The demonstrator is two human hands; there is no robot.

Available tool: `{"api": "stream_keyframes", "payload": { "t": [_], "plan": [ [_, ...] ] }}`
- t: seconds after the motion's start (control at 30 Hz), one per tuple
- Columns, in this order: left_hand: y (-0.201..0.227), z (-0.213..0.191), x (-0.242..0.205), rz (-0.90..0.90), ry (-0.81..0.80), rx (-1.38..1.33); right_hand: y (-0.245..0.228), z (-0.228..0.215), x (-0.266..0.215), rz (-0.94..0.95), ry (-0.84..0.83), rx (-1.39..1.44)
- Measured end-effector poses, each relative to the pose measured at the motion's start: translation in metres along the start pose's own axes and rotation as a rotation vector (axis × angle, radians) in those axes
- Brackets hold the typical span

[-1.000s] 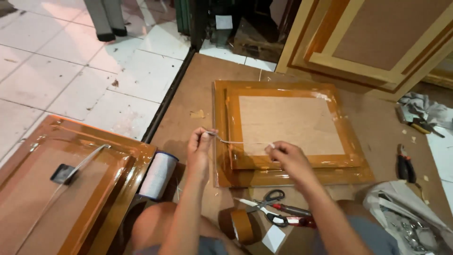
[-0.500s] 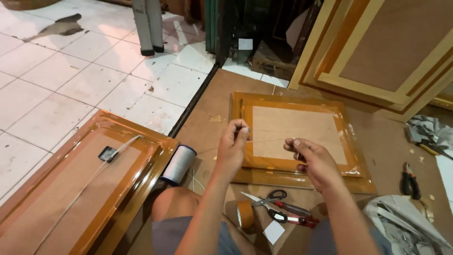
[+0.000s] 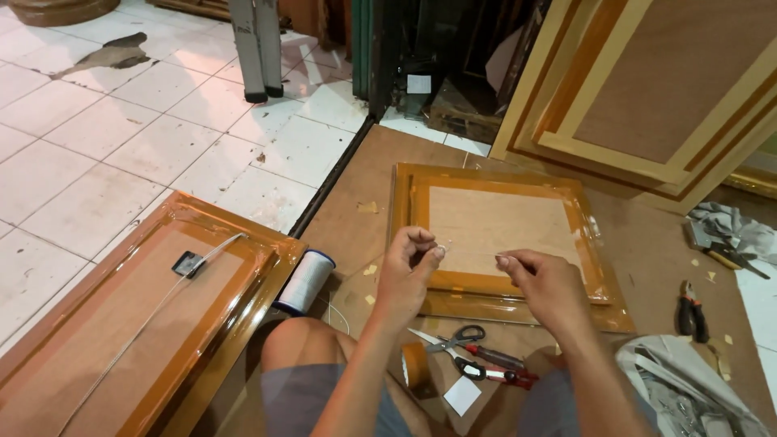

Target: Tying a hanging string to the back of a picture frame using scissors and manual dexterity.

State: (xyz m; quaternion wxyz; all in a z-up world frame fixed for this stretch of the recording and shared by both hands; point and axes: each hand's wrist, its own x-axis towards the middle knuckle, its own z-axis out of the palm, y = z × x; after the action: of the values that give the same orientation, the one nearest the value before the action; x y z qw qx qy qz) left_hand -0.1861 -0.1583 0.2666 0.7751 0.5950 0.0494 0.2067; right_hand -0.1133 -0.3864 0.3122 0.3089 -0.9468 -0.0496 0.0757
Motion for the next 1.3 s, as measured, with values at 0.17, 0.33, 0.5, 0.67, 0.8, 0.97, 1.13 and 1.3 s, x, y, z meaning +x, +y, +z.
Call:
{"api": "stream_keyframes", "payload": {
  "t": [0.17,0.33,0.5,0.67,0.8,0.97,1.13,1.3],
  "plan": [
    [0.0,0.0,-0.005,-0.03,-0.016,0.023,-0.031,-0.011,-0.027,0.048,-0.014,0.625],
    [0.0,-0.002,-0.008,-0.03,-0.036,0.058,-0.025,0.016,-0.024,0.195,-0.315,1.096],
    [-0.002,-0.003,-0.008,-0.026,-0.052,0.07,-0.028,0.038,-0.028,0.18,-0.44,1.185],
    [0.009,-0.003,-0.012,-0.059,-0.089,0.032,-0.032,0.052,-0.03,0.111,-0.453,1.14],
    [0.009,-0.004,-0.012,-0.078,-0.091,0.047,-0.043,0.045,-0.038,0.071,-0.414,1.073],
    [0.006,0.0,-0.015,-0.093,-0.041,0.033,-0.054,0.038,-0.042,-0.017,-0.231,0.859],
    [0.016,0.006,-0.015,-0.065,-0.011,0.081,-0.054,0.033,-0.036,-0.109,-0.05,0.536],
    [0.017,0.008,-0.008,0.075,0.046,0.251,-0.066,0.025,-0.038,-0.157,0.075,0.351]
  ]
}}
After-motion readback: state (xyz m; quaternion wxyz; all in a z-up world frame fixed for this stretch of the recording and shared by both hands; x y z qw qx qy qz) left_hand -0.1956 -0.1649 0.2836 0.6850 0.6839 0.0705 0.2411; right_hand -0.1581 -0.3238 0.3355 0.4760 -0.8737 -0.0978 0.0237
